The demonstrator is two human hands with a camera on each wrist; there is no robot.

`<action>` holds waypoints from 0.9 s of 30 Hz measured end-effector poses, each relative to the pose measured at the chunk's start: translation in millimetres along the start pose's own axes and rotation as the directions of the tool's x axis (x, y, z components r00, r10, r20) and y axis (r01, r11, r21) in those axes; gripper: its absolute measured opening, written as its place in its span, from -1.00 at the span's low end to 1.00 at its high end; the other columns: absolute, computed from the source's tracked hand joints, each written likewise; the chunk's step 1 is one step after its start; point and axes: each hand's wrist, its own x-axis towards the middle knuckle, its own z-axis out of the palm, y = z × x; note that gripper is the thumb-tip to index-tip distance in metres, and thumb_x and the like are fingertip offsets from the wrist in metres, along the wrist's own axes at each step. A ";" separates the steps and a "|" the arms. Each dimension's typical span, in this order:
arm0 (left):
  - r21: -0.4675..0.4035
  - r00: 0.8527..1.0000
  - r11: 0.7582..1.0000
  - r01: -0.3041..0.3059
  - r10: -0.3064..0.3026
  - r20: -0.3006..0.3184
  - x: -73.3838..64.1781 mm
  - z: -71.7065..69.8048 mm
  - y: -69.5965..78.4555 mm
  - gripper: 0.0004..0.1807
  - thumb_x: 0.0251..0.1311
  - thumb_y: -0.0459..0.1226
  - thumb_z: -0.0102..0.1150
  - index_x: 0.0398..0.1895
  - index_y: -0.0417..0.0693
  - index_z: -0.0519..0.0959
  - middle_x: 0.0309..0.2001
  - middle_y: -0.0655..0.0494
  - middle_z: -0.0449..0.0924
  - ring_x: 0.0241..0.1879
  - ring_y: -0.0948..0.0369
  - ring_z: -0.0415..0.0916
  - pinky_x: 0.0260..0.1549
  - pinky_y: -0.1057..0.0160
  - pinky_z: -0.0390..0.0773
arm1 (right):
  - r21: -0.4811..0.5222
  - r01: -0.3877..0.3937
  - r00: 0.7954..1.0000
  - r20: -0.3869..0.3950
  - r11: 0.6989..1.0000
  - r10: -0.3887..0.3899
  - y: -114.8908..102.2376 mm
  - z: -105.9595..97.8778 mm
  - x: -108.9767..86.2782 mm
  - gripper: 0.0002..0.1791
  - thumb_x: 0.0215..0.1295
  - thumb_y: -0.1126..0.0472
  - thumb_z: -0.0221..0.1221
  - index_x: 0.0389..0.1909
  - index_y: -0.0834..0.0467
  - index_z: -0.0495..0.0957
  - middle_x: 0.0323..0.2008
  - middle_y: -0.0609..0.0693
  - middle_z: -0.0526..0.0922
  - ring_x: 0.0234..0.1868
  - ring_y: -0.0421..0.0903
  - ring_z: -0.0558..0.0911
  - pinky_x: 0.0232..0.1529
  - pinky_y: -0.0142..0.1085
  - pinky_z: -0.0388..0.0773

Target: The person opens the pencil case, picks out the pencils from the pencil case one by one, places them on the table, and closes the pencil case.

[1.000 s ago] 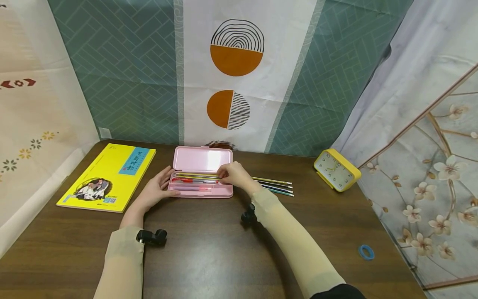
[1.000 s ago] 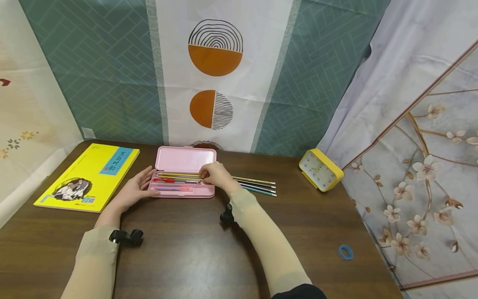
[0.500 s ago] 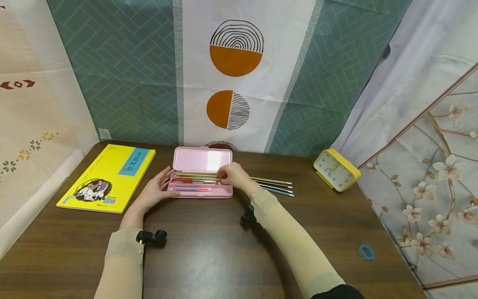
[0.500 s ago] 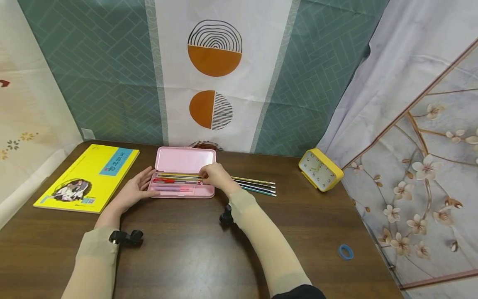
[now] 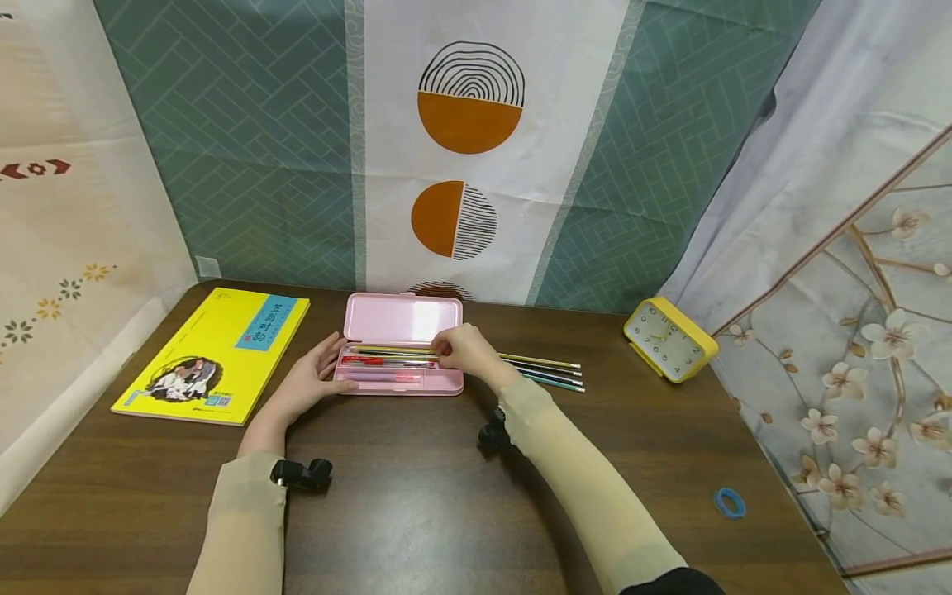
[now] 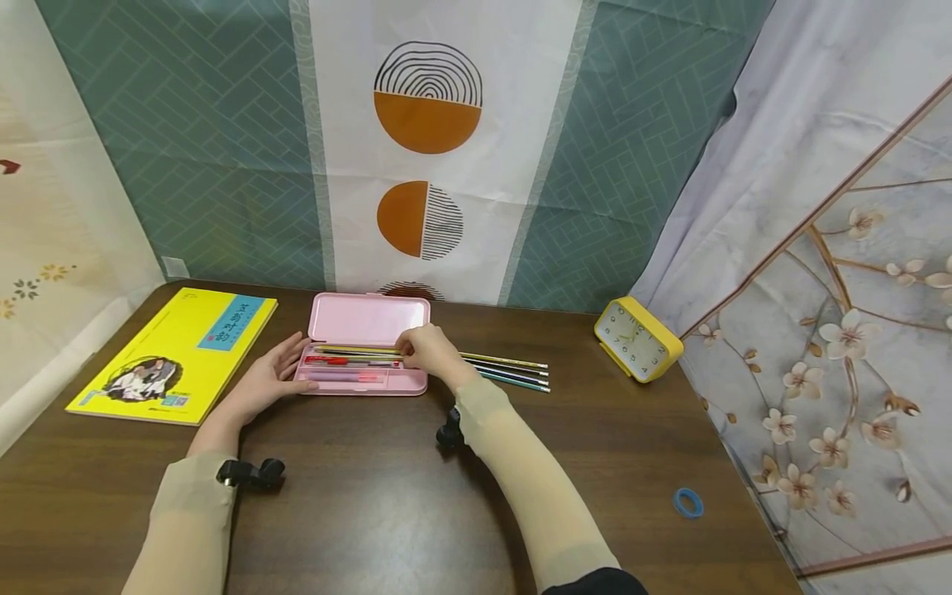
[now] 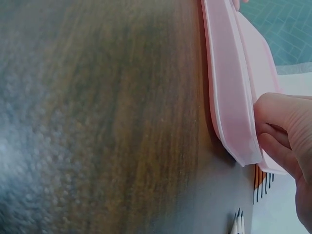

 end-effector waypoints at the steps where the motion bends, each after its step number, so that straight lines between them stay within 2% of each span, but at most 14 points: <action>1: -0.001 1.000 1.000 0.001 -0.001 0.000 -0.1 0.1 0.1 0.15 0.12 -0.21 0.40 0.57 -0.17 -0.24 0.54 -0.21 -0.04 0.50 -0.16 0.01 0.37 -0.03 0.18 | 0.002 -0.002 1.000 -0.001 1.000 0.002 0.0 0.0 -0.2 -0.80 0.16 0.36 0.33 -0.17 0.18 0.71 -0.33 0.00 0.72 -0.35 -0.18 0.58 -0.25 -0.47 0.63; 11: -0.002 1.000 1.000 0.011 -0.011 -0.002 -0.7 -0.5 2.2 0.14 0.13 -0.21 0.39 0.57 -0.19 -0.24 0.54 -0.22 -0.05 0.50 -0.18 0.00 0.39 -0.07 0.17 | -0.020 0.018 1.000 -0.022 1.000 -0.018 -1.7 -3.7 -2.5 -0.83 0.16 0.34 0.32 -0.20 0.17 0.71 -0.35 -0.01 0.72 -0.36 -0.18 0.57 -0.27 -0.47 0.60; 19: 0.003 1.000 1.000 0.011 -0.011 0.001 0.4 -0.3 1.3 0.15 0.13 -0.21 0.39 0.57 -0.17 -0.25 0.54 -0.21 -0.04 0.49 -0.17 0.01 0.37 -0.06 0.19 | -0.034 0.033 0.999 -0.016 0.999 -0.034 -5.9 -14.0 -6.0 -0.78 0.20 0.36 0.30 -0.12 0.20 0.70 -0.30 0.04 0.73 -0.33 -0.14 0.58 -0.15 -0.41 0.67; 27: -0.002 1.000 1.000 0.008 -0.008 0.005 1.5 -0.4 -0.3 0.16 0.12 -0.20 0.40 0.57 -0.18 -0.25 0.54 -0.22 -0.05 0.50 -0.17 0.00 0.38 -0.06 0.18 | -0.088 0.099 0.993 -0.053 0.991 -0.104 -4.7 -21.3 -9.2 -0.78 0.20 0.40 0.26 -0.12 0.23 0.70 -0.30 0.05 0.75 -0.31 -0.14 0.66 -0.13 -0.38 0.69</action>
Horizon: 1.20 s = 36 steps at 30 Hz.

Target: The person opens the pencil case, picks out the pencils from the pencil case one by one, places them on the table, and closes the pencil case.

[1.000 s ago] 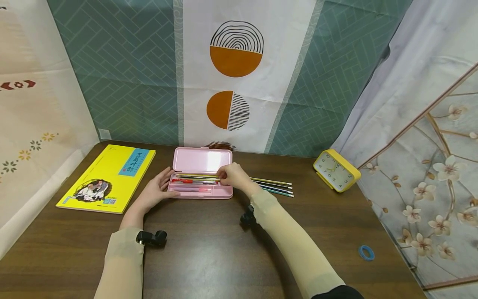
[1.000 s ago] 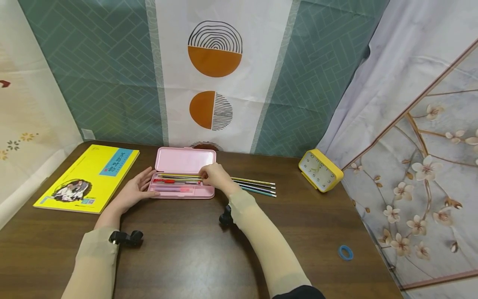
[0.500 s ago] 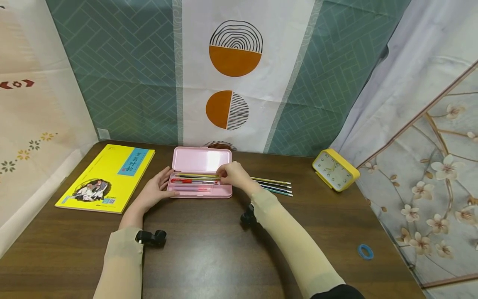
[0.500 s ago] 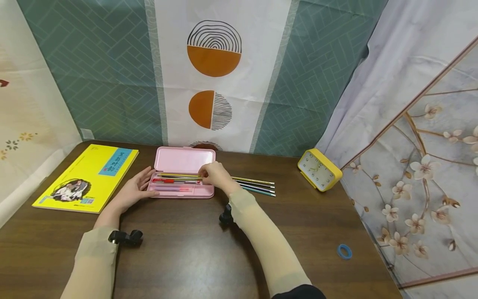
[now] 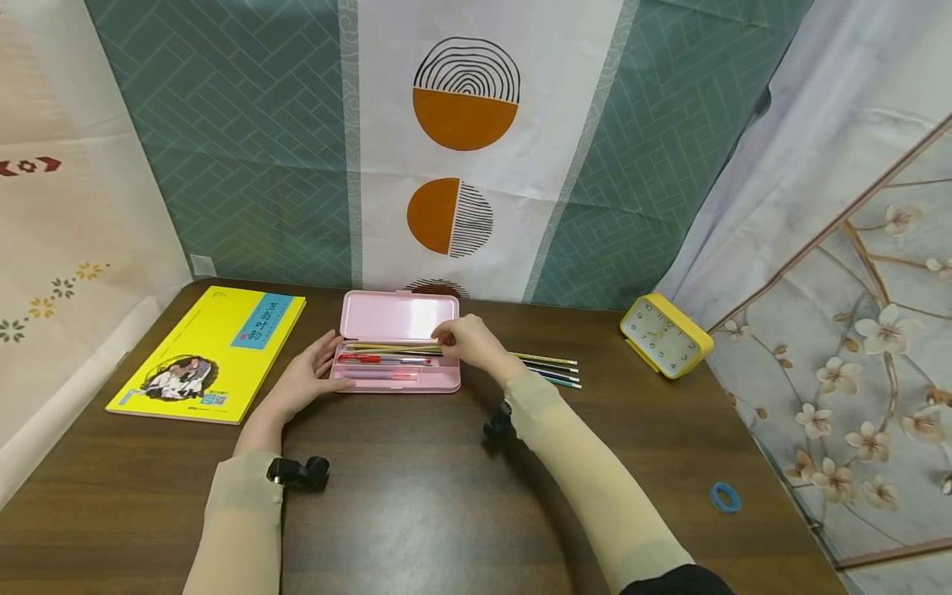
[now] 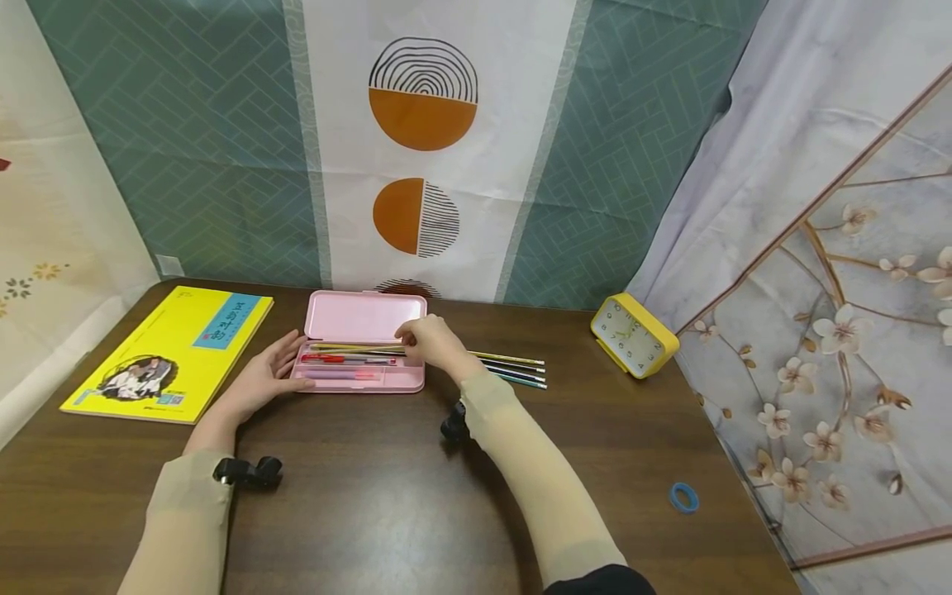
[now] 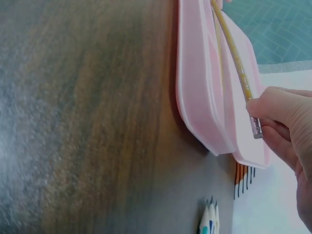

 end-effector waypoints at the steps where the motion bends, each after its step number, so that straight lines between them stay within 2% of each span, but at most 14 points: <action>1: 0.003 1.000 1.000 0.000 0.000 0.000 0.0 -0.1 0.0 0.16 0.12 -0.20 0.40 0.57 -0.18 -0.25 0.54 -0.22 -0.04 0.50 -0.17 0.00 0.37 -0.06 0.18 | -0.002 0.009 1.000 -0.010 1.000 -0.009 0.2 -1.0 -0.5 -0.78 0.20 0.40 0.26 -0.13 0.24 0.70 -0.30 0.05 0.75 -0.31 -0.14 0.67 -0.14 -0.37 0.69; 10: 0.008 1.000 1.000 -0.008 0.008 -0.001 -0.6 0.4 1.6 0.15 0.13 -0.20 0.40 0.56 -0.20 -0.24 0.54 -0.23 -0.04 0.49 -0.18 0.01 0.37 -0.04 0.18 | 0.035 0.041 0.995 -0.091 0.999 -0.038 6.5 -9.1 -5.4 -0.77 0.18 0.37 0.30 -0.11 0.25 0.69 -0.30 0.07 0.76 -0.28 -0.11 0.72 -0.17 -0.38 0.69; 21: 0.005 1.000 1.000 -0.009 0.009 -0.002 -0.8 -1.0 1.3 0.15 0.13 -0.21 0.40 0.56 -0.20 -0.24 0.54 -0.22 -0.05 0.50 -0.17 0.00 0.37 -0.02 0.16 | 0.069 0.105 0.971 -0.223 0.992 -0.088 12.8 -35.4 -16.4 -0.80 0.16 0.38 0.30 -0.17 0.29 0.70 -0.32 0.11 0.77 -0.32 -0.07 0.73 -0.20 -0.34 0.71; 29: 0.001 1.000 1.000 -0.005 0.005 -0.001 -1.1 -0.7 0.5 0.16 0.12 -0.21 0.40 0.57 -0.19 -0.25 0.54 -0.22 -0.05 0.50 -0.17 0.00 0.37 -0.04 0.16 | 0.158 0.102 0.970 -0.236 0.982 -0.063 21.8 -52.0 -35.2 -0.80 0.17 0.39 0.30 -0.17 0.32 0.69 -0.30 0.13 0.76 -0.30 -0.03 0.73 -0.21 -0.29 0.72; 36: -0.002 1.000 1.000 -0.004 0.004 0.002 -0.9 -1.3 0.9 0.17 0.12 -0.21 0.40 0.57 -0.17 -0.26 0.54 -0.23 -0.05 0.50 -0.18 0.00 0.37 -0.05 0.18 | 0.162 0.104 0.961 -0.272 0.981 -0.056 39.4 -57.8 -52.9 -0.79 0.15 0.41 0.31 -0.17 0.32 0.70 -0.30 0.13 0.77 -0.32 -0.03 0.73 -0.25 -0.31 0.72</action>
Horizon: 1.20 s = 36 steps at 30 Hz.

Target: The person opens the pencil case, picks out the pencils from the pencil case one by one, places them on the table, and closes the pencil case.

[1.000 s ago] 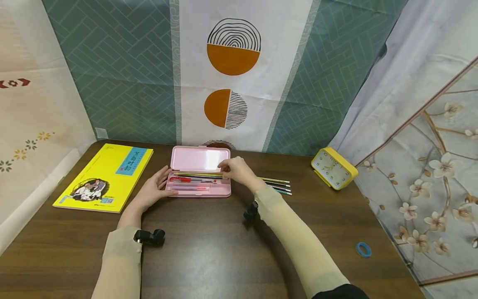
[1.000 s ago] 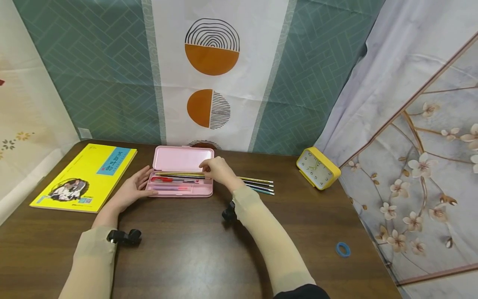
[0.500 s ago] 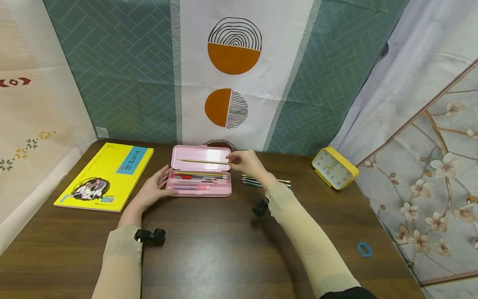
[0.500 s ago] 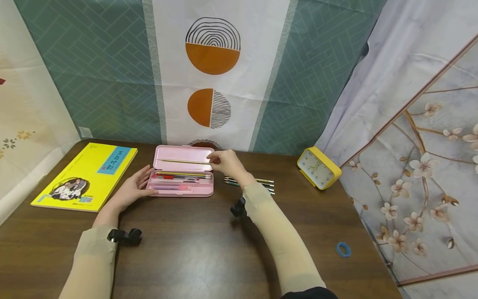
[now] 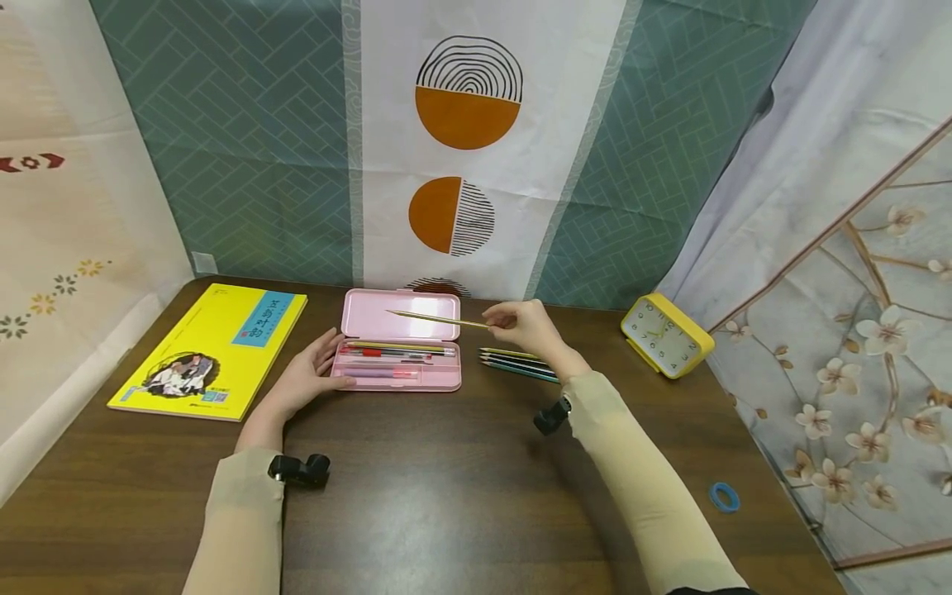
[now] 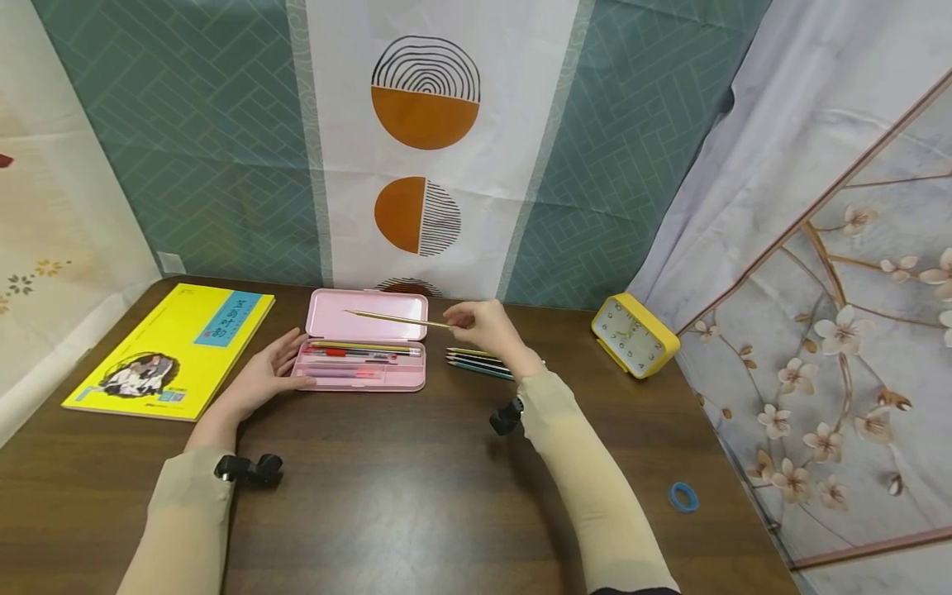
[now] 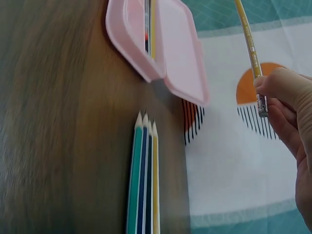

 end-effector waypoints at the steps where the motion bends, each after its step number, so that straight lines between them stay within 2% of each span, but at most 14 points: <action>1: 0.001 1.000 1.000 0.000 0.000 0.001 0.2 0.1 0.1 0.17 0.12 -0.21 0.40 0.57 -0.17 -0.26 0.54 -0.23 -0.05 0.50 -0.17 0.00 0.37 -0.05 0.18 | -0.001 -0.004 1.000 -0.005 1.000 0.004 2.8 -1.7 -2.5 -0.79 0.15 0.41 0.31 -0.17 0.32 0.70 -0.31 0.13 0.77 -0.33 -0.03 0.73 -0.26 -0.32 0.73; 11: 0.004 1.000 1.000 -0.004 0.004 0.000 1.7 1.4 -2.1 0.16 0.13 -0.22 0.40 0.57 -0.18 -0.26 0.54 -0.23 -0.05 0.49 -0.18 0.01 0.37 -0.06 0.18 | 0.022 -0.052 0.998 -0.030 0.998 0.052 25.5 -19.1 -33.5 -0.76 0.13 0.41 0.33 -0.14 0.33 0.69 -0.36 0.10 0.77 -0.35 -0.03 0.73 -0.29 -0.26 0.73; 20: 0.013 1.000 1.000 -0.007 0.007 -0.001 0.6 0.2 -0.8 0.16 0.12 -0.20 0.40 0.57 -0.19 -0.25 0.54 -0.23 -0.05 0.49 -0.19 0.01 0.37 -0.06 0.18 | 0.017 -0.120 0.993 -0.012 0.993 0.120 47.6 -28.6 -62.0 -0.77 0.13 0.40 0.33 -0.16 0.33 0.70 -0.39 0.05 0.77 -0.36 -0.12 0.70 -0.33 -0.36 0.68; 27: 0.024 1.000 1.000 -0.008 0.008 -0.003 -0.6 -0.1 -0.2 0.16 0.13 -0.19 0.40 0.56 -0.21 -0.25 0.53 -0.25 -0.04 0.49 -0.19 0.01 0.37 -0.06 0.17 | 0.043 -0.190 0.981 0.043 0.981 0.188 58.9 -37.2 -76.5 -0.77 0.13 0.42 0.31 -0.16 0.37 0.69 -0.37 0.08 0.77 -0.36 -0.16 0.70 -0.31 -0.40 0.68; 31: 0.017 1.000 1.000 -0.007 0.007 -0.001 -0.6 -0.1 0.0 0.15 0.13 -0.19 0.39 0.56 -0.20 -0.25 0.54 -0.24 -0.06 0.49 -0.19 0.00 0.37 -0.06 0.16 | 0.069 -0.247 0.967 0.088 0.966 0.241 65.0 -42.1 -85.4 -0.77 0.13 0.45 0.29 -0.16 0.38 0.68 -0.34 0.12 0.76 -0.33 -0.13 0.71 -0.29 -0.45 0.66; 36: 0.012 1.000 1.000 -0.008 0.008 0.001 -0.1 0.4 0.3 0.16 0.13 -0.19 0.39 0.57 -0.19 -0.25 0.54 -0.24 -0.05 0.49 -0.18 0.01 0.37 -0.05 0.16 | 0.092 -0.297 0.950 0.127 0.950 0.285 69.5 -48.5 -97.0 -0.78 0.13 0.46 0.28 -0.17 0.35 0.69 -0.36 0.14 0.76 -0.36 -0.18 0.70 -0.39 -0.46 0.63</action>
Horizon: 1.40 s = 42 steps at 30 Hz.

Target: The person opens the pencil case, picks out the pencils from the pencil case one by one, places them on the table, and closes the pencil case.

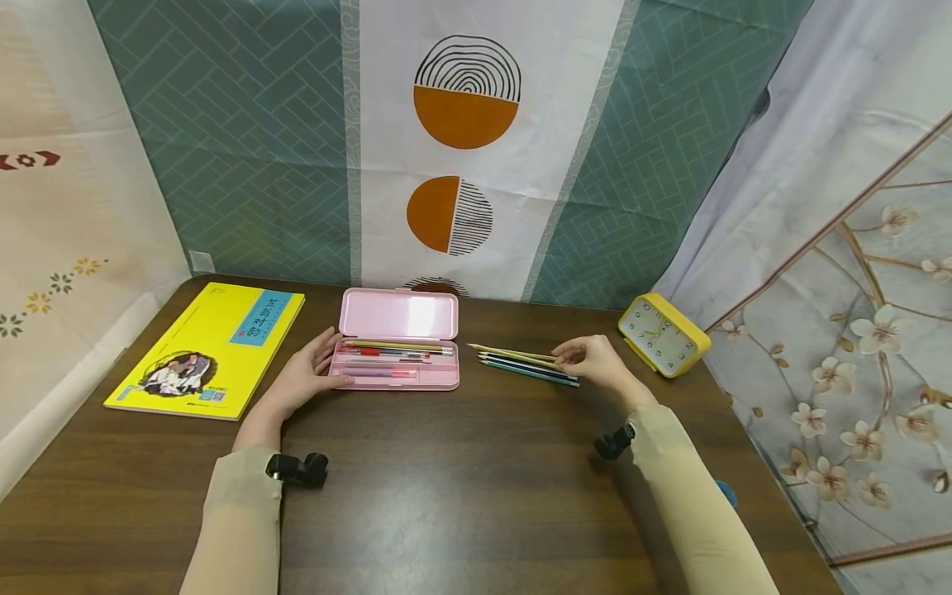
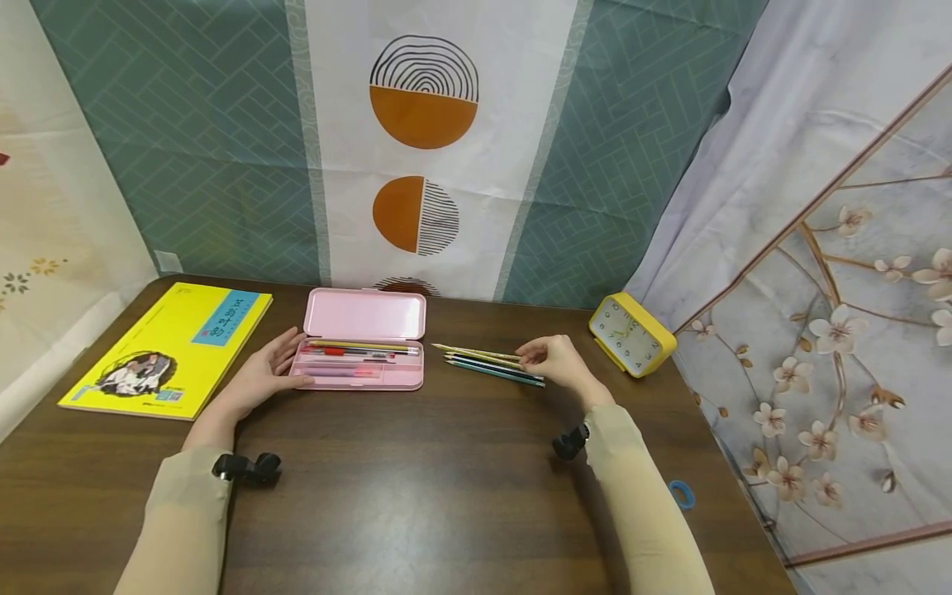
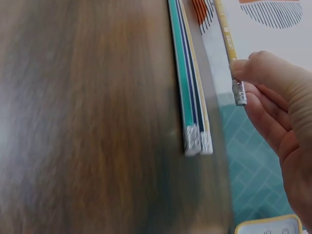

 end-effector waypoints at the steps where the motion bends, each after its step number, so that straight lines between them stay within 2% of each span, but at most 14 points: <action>1: 0.001 1.000 1.000 -0.001 0.001 0.000 0.2 0.0 0.0 0.16 0.13 -0.19 0.39 0.57 -0.19 -0.25 0.54 -0.24 -0.05 0.49 -0.17 0.01 0.37 -0.05 0.17 | 0.001 -0.002 1.000 0.006 1.000 0.002 1.3 -0.9 -1.8 -0.78 0.12 0.47 0.28 -0.18 0.36 0.69 -0.37 0.14 0.76 -0.37 -0.21 0.70 -0.41 -0.46 0.62; 5: 0.004 1.000 1.000 -0.001 0.001 0.004 0.8 -0.3 0.3 0.16 0.14 -0.19 0.39 0.57 -0.19 -0.26 0.54 -0.24 -0.05 0.49 -0.17 0.02 0.37 -0.04 0.17 | -0.004 -0.006 1.000 0.027 1.000 0.006 7.4 -2.8 -7.4 -0.78 0.09 0.48 0.29 -0.20 0.40 0.68 -0.40 0.15 0.75 -0.41 -0.28 0.67 -0.45 -0.46 0.60; 10: 0.003 1.000 1.000 0.009 -0.009 0.001 0.1 -0.1 1.1 0.15 0.14 -0.19 0.39 0.57 -0.19 -0.26 0.54 -0.23 -0.06 0.50 -0.17 0.00 0.37 -0.05 0.17 | -0.023 -0.023 0.999 0.039 0.999 0.024 14.2 -3.5 -12.4 -0.77 0.09 0.46 0.31 -0.19 0.38 0.69 -0.39 0.12 0.76 -0.42 -0.33 0.66 -0.39 -0.46 0.64; 24: 0.000 1.000 1.000 0.004 -0.004 -0.004 1.2 0.6 -1.7 0.16 0.12 -0.19 0.40 0.56 -0.20 -0.25 0.54 -0.24 -0.05 0.49 -0.18 0.01 0.37 -0.06 0.16 | -0.020 -0.037 0.997 0.067 0.999 0.038 18.4 -0.1 -16.2 -0.78 0.08 0.46 0.31 -0.20 0.35 0.70 -0.41 0.09 0.76 -0.42 -0.31 0.66 -0.39 -0.47 0.64; 32: -0.014 1.000 1.000 0.014 -0.014 -0.001 2.6 1.3 -3.1 0.18 0.11 -0.20 0.41 0.57 -0.16 -0.26 0.54 -0.22 -0.06 0.50 -0.16 0.01 0.39 -0.05 0.18 | -0.022 -0.014 0.997 0.070 1.000 0.015 19.9 0.9 -18.3 -0.78 0.07 0.46 0.34 -0.21 0.38 0.69 -0.42 0.11 0.76 -0.42 -0.31 0.67 -0.41 -0.48 0.64; 42: -0.014 1.000 1.000 0.012 -0.012 0.002 2.1 0.6 -2.7 0.17 0.13 -0.20 0.40 0.57 -0.19 -0.26 0.54 -0.23 -0.06 0.50 -0.17 0.00 0.39 -0.06 0.17 | -0.071 0.011 0.997 0.075 0.997 -0.006 20.5 0.5 -20.3 -0.81 0.08 0.42 0.37 -0.24 0.31 0.71 -0.43 0.08 0.77 -0.40 -0.25 0.71 -0.40 -0.50 0.60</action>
